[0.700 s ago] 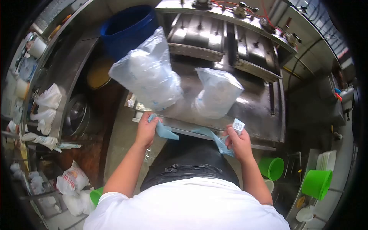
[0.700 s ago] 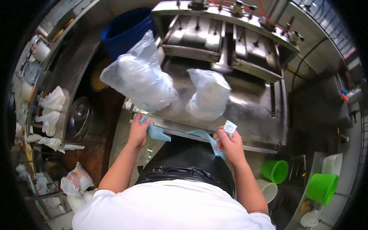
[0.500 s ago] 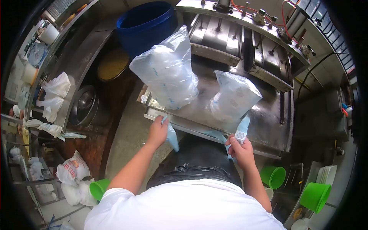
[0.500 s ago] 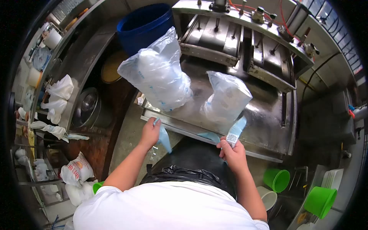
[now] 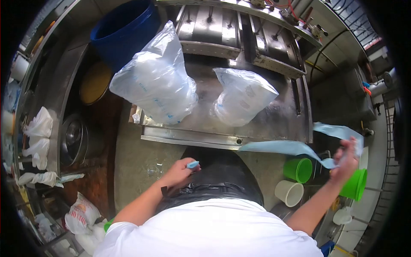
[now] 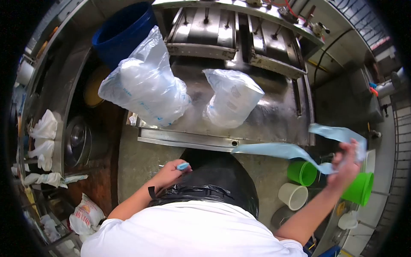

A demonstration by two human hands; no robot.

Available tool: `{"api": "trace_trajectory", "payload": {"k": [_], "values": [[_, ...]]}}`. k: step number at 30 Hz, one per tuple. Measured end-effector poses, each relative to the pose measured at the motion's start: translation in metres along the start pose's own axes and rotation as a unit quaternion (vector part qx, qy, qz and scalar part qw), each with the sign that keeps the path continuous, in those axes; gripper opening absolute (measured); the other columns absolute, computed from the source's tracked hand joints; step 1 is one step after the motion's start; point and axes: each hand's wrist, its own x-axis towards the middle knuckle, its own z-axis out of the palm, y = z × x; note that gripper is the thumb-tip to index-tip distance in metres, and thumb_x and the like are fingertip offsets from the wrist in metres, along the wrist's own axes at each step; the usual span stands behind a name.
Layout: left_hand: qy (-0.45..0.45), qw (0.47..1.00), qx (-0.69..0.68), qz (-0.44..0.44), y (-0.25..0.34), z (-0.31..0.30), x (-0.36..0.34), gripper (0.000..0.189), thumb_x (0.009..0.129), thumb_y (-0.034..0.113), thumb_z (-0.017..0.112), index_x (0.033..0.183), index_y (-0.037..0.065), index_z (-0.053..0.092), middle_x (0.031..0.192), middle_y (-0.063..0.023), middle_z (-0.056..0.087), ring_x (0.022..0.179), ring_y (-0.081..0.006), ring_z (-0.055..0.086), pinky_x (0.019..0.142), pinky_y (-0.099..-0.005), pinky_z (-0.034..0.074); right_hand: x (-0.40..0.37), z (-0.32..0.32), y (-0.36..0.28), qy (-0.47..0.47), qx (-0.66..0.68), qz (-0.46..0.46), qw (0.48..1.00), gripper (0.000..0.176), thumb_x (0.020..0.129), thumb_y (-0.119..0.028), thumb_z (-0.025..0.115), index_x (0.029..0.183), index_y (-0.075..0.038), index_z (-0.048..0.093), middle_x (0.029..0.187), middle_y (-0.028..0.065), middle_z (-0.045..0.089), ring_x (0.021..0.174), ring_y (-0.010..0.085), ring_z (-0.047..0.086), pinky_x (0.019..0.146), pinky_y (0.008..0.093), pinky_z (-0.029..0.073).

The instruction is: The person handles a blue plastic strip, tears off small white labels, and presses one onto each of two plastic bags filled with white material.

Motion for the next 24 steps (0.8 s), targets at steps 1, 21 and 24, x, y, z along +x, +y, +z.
{"api": "trace_trajectory", "payload": {"k": [1,21,24], "values": [[0.02,1.0,0.02,-0.015,0.005,-0.007,0.004,0.024,0.099,0.0,0.051,0.117,0.006,0.065,0.098,-0.0063,0.073,0.092,-0.0158,0.068,0.085,-0.034,0.055,0.004,-0.019,-0.011,0.019,0.034,-0.032,0.999,0.031,0.108,-0.028,0.065,0.129,-0.005,0.065,0.091,0.0033,0.072,0.056,0.0033,0.053,0.046,0.0179,0.036],[-0.005,0.962,0.177,0.208,0.114,0.022,0.056,0.043,0.1,0.042,0.072,0.096,0.0,0.064,0.08,-0.0129,0.061,0.076,-0.0173,0.058,0.07,-0.0374,0.048,-0.203,0.115,0.066,-0.376,0.143,0.28,0.872,0.062,0.105,-0.007,0.058,0.162,-0.006,0.034,0.11,0.0093,0.074,0.076,0.01,0.065,0.063,0.0248,0.051],[0.002,0.967,0.175,0.184,0.128,0.035,0.046,0.038,0.108,0.03,0.061,0.089,-0.002,0.064,0.078,-0.011,0.06,0.072,-0.0153,0.053,0.064,-0.0373,0.044,-0.203,0.122,0.059,-0.451,0.149,0.273,0.836,0.062,0.107,-0.008,0.057,0.163,-0.007,0.033,0.114,0.0095,0.073,0.077,0.01,0.065,0.066,0.0245,0.052]]}}
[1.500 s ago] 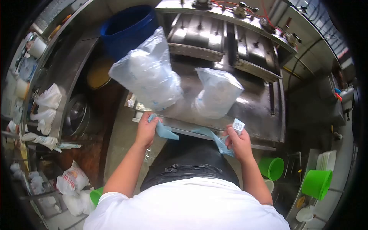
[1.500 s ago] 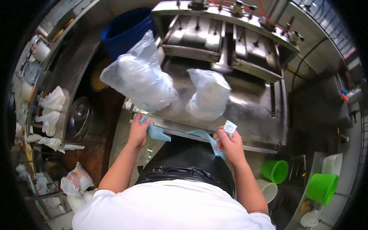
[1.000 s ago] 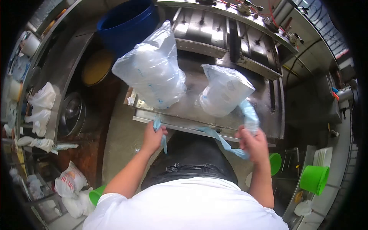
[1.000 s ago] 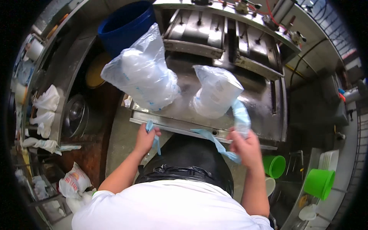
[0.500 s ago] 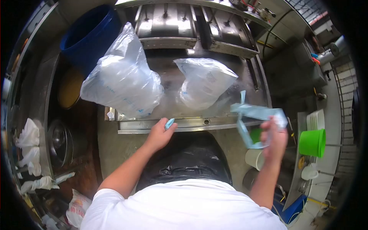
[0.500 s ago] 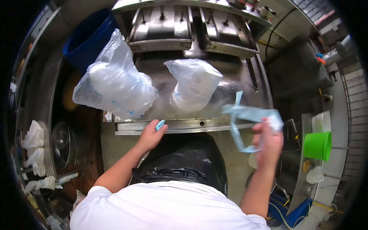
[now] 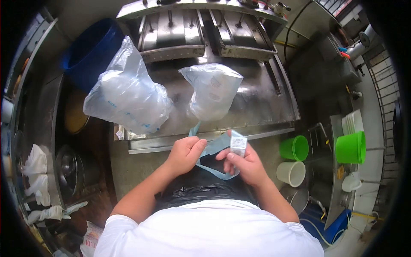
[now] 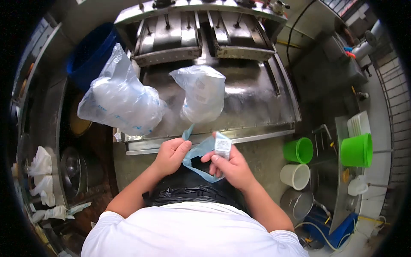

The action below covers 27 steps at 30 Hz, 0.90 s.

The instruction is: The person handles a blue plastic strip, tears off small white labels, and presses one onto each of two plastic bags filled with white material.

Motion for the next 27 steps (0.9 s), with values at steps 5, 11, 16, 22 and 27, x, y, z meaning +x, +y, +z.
{"api": "trace_trajectory", "payload": {"k": [5,11,16,22,27], "values": [[0.094,0.982,-0.165,-0.009,0.041,0.02,-0.012,0.019,0.108,0.017,0.059,0.108,0.0,0.068,0.082,-0.0022,0.066,0.078,-0.0105,0.06,0.071,-0.0301,0.05,0.007,0.005,-0.004,-0.11,-0.031,0.017,0.993,0.047,0.109,-0.011,0.054,0.153,-0.004,0.041,0.117,0.0109,0.072,0.08,0.011,0.065,0.069,0.0273,0.054],[0.145,0.984,-0.079,-0.061,0.042,0.026,-0.038,0.019,0.11,0.019,0.059,0.108,0.003,0.068,0.085,-0.0004,0.065,0.082,-0.0094,0.06,0.076,-0.0288,0.051,0.016,0.004,0.003,-0.146,-0.06,0.019,0.987,0.028,0.108,-0.015,0.058,0.133,-0.004,0.055,0.11,0.0071,0.072,0.084,0.0118,0.066,0.073,0.0292,0.055],[0.264,0.924,-0.222,-0.167,-0.006,0.053,-0.059,0.022,0.11,0.028,0.06,0.113,0.007,0.061,0.093,-0.0029,0.063,0.084,-0.0132,0.061,0.077,-0.0326,0.052,0.029,-0.009,0.03,-0.14,-0.078,0.02,0.987,0.023,0.108,-0.02,0.061,0.124,-0.003,0.063,0.105,0.0046,0.072,0.082,0.01,0.066,0.072,0.0279,0.055],[0.186,0.888,-0.327,-0.265,-0.051,0.061,-0.132,0.039,0.092,-0.002,0.056,0.13,0.008,0.054,0.097,-0.0056,0.06,0.09,-0.0168,0.062,0.077,-0.0333,0.056,0.026,-0.05,0.043,-0.046,-0.028,0.074,0.996,0.022,0.107,-0.022,0.064,0.121,-0.004,0.063,0.1,0.0063,0.073,0.07,0.0114,0.066,0.06,0.0262,0.052],[-0.04,0.942,-0.118,-0.31,-0.043,0.039,-0.131,0.029,0.098,0.004,0.057,0.125,0.004,0.067,0.105,-0.0052,0.07,0.09,-0.0107,0.063,0.077,-0.0285,0.052,0.011,-0.143,-0.001,0.167,-0.022,-0.044,0.985,0.02,0.107,-0.022,0.065,0.12,-0.007,0.063,0.093,0.0049,0.072,0.061,0.0095,0.061,0.051,0.024,0.047]]}}
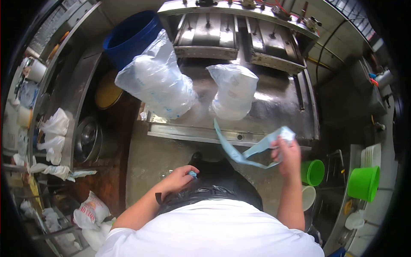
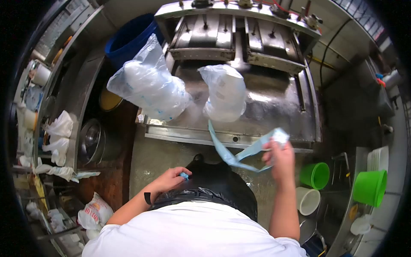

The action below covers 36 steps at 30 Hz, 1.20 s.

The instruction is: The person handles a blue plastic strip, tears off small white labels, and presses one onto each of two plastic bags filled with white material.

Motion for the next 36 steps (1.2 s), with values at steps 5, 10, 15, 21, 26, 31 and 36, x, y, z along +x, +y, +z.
{"api": "trace_trajectory", "payload": {"k": [5,10,15,21,26,31,36], "values": [[0.039,0.925,0.327,0.192,-0.039,-0.038,0.045,0.027,0.099,0.013,0.06,0.124,0.006,0.068,0.093,-0.0191,0.074,0.082,-0.0363,0.071,0.072,-0.0487,0.054,-0.019,-0.069,-0.063,0.224,0.058,-0.135,0.963,0.02,0.108,-0.023,0.065,0.12,-0.008,0.062,0.089,0.0039,0.07,0.059,0.0088,0.059,0.047,0.0214,0.044],[0.202,0.861,0.426,0.192,-0.032,-0.085,0.057,0.024,0.095,0.014,0.062,0.117,0.007,0.068,0.103,-0.0225,0.068,0.095,-0.0472,0.066,0.084,-0.0564,0.053,-0.043,-0.038,-0.04,0.223,0.054,-0.137,0.964,0.02,0.108,-0.023,0.064,0.121,-0.008,0.061,0.089,0.0042,0.07,0.061,0.0091,0.06,0.046,0.0218,0.043],[0.425,0.812,0.317,0.243,-0.039,-0.16,0.088,0.024,0.09,0.005,0.062,0.113,0.007,0.066,0.107,-0.0213,0.063,0.103,-0.0448,0.064,0.086,-0.0546,0.053,-0.053,0.018,0.008,0.186,0.029,-0.043,0.981,0.019,0.108,-0.022,0.063,0.12,-0.008,0.061,0.088,0.0038,0.07,0.058,0.0094,0.061,0.046,0.0213,0.043],[0.379,0.755,0.508,0.168,-0.071,-0.225,0.122,0.018,0.088,0.005,0.063,0.107,0.006,0.065,0.112,-0.0197,0.064,0.105,-0.0422,0.064,0.089,-0.0532,0.051,-0.056,0.073,0.016,0.126,0.035,-0.018,0.991,0.018,0.108,-0.023,0.065,0.118,-0.008,0.062,0.09,0.0039,0.071,0.06,0.0089,0.062,0.048,0.0214,0.044],[0.354,0.747,0.531,0.185,-0.064,-0.208,0.111,0.019,0.091,0.018,0.067,0.105,0.007,0.071,0.113,-0.016,0.064,0.112,-0.0384,0.061,0.093,-0.0544,0.047,-0.056,0.099,0.02,0.089,0.0,-0.002,0.996,0.019,0.107,-0.023,0.065,0.118,-0.007,0.064,0.091,0.0033,0.072,0.063,0.0083,0.062,0.053,0.022,0.046],[0.337,0.755,0.554,0.093,-0.036,-0.202,0.098,0.022,0.094,0.024,0.065,0.104,0.007,0.075,0.113,-0.015,0.066,0.113,-0.0371,0.062,0.091,-0.0544,0.046,-0.056,0.124,0.024,0.063,-0.021,0.021,0.998,0.02,0.107,-0.023,0.064,0.118,-0.006,0.065,0.092,0.0031,0.072,0.065,0.0082,0.062,0.055,0.0223,0.046],[0.4,0.768,0.499,0.047,-0.052,-0.217,0.126,0.018,0.095,0.024,0.065,0.096,0.011,0.077,0.104,-0.0096,0.072,0.11,-0.0332,0.065,0.081,-0.0536,0.048,-0.061,0.142,0.029,-0.008,-0.043,0.036,0.998,0.022,0.108,-0.024,0.064,0.119,-0.005,0.066,0.095,0.0034,0.072,0.069,0.0074,0.063,0.059,0.0228,0.048]]}}
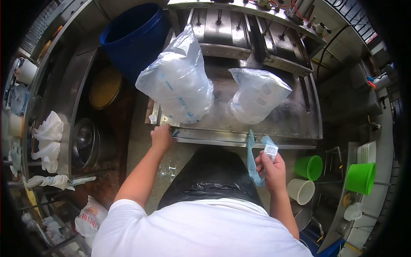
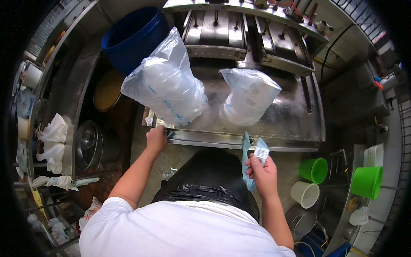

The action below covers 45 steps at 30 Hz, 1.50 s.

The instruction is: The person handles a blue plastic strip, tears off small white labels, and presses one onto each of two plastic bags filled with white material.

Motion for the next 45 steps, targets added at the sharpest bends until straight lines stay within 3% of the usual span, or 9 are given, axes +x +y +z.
{"api": "trace_trajectory", "payload": {"k": [7,12,24,27,33,39,42,44,45], "values": [[-0.018,0.988,0.05,0.144,0.018,-0.004,-0.026,0.026,0.098,0.034,0.064,0.103,0.011,0.075,0.109,-0.0083,0.073,0.113,-0.0334,0.065,0.099,-0.0684,0.041,-0.005,0.005,0.007,-0.04,-0.001,0.005,0.999,0.02,0.107,-0.021,0.064,0.119,-0.004,0.066,0.096,0.003,0.073,0.07,0.007,0.063,0.06,0.0226,0.048],[-0.038,0.989,0.077,0.117,0.034,-0.028,-0.058,0.073,0.1,0.06,0.06,0.135,-0.003,0.062,0.147,-0.0202,0.057,0.144,-0.0351,0.048,0.117,-0.0774,0.022,-0.005,-0.003,0.002,-0.036,-0.007,0.011,0.999,0.021,0.106,-0.02,0.064,0.119,-0.004,0.066,0.097,0.0025,0.073,0.072,0.007,0.063,0.062,0.0237,0.049],[-0.074,0.988,-0.1,0.093,0.076,-0.07,-0.069,0.062,0.1,0.053,0.066,0.133,0.0,0.067,0.14,-0.0209,0.063,0.131,-0.0388,0.057,0.107,-0.0558,0.044,-0.001,-0.015,0.003,-0.062,-0.015,0.019,0.998,0.022,0.105,-0.023,0.067,0.116,-0.004,0.071,0.096,0.001,0.072,0.073,0.0068,0.063,0.064,0.0243,0.05],[-0.268,0.864,-0.417,0.088,0.127,-0.082,-0.076,0.046,0.107,0.042,0.063,0.126,0.0,0.07,0.116,-0.01,0.074,0.1,-0.0247,0.07,0.092,-0.0398,0.055,-0.001,-0.004,-0.002,-0.099,-0.019,0.029,0.995,0.024,0.105,-0.022,0.067,0.119,-0.003,0.071,0.098,0.0018,0.073,0.075,0.0076,0.064,0.067,0.0247,0.052],[-0.386,0.576,-0.719,0.037,0.219,-0.154,-0.086,0.023,0.109,0.022,0.063,0.116,0.001,0.07,0.111,-0.0062,0.072,0.097,-0.0144,0.068,0.09,-0.0328,0.056,-0.004,0.019,-0.025,-0.246,-0.022,0.008,0.969,0.026,0.107,-0.018,0.064,0.129,-0.004,0.067,0.109,0.0035,0.072,0.086,0.01,0.067,0.076,0.0278,0.056],[-0.274,0.636,-0.718,0.079,0.226,-0.166,-0.081,0.02,0.106,0.02,0.067,0.112,0.001,0.069,0.1,-0.0025,0.072,0.092,-0.0103,0.066,0.084,-0.0296,0.055,-0.007,0.024,-0.028,-0.168,-0.038,-0.096,0.98,0.026,0.108,-0.017,0.062,0.128,-0.001,0.068,0.107,0.0047,0.073,0.093,0.0116,0.069,0.082,0.0296,0.057],[-0.159,0.812,-0.552,0.104,0.226,-0.172,-0.083,0.017,0.102,0.016,0.071,0.109,0.001,0.068,0.101,-0.006,0.071,0.092,-0.0165,0.066,0.082,-0.0332,0.054,-0.007,0.022,-0.033,-0.134,-0.043,-0.106,0.984,0.023,0.107,-0.017,0.064,0.118,0.001,0.072,0.1,0.0031,0.072,0.091,0.0082,0.066,0.081,0.0279,0.055],[0.177,0.845,-0.387,0.323,0.229,-0.182,-0.088,0.015,0.096,0.008,0.075,0.107,0.001,0.068,0.104,-0.0123,0.068,0.093,-0.0268,0.066,0.082,-0.0376,0.054,-0.007,0.023,-0.035,-0.122,-0.062,-0.114,0.984,0.022,0.106,-0.015,0.064,0.117,0.002,0.073,0.1,0.0041,0.073,0.091,0.0096,0.067,0.081,0.0285,0.055],[0.176,0.845,-0.387,0.324,0.231,-0.19,-0.09,0.015,0.096,0.008,0.075,0.107,0.001,0.068,0.104,-0.0123,0.068,0.093,-0.0268,0.066,0.082,-0.0376,0.054,-0.006,0.024,-0.036,-0.112,-0.08,-0.122,0.983,0.021,0.105,-0.014,0.065,0.116,0.002,0.073,0.099,0.005,0.074,0.091,0.0109,0.067,0.081,0.0291,0.055]]}}
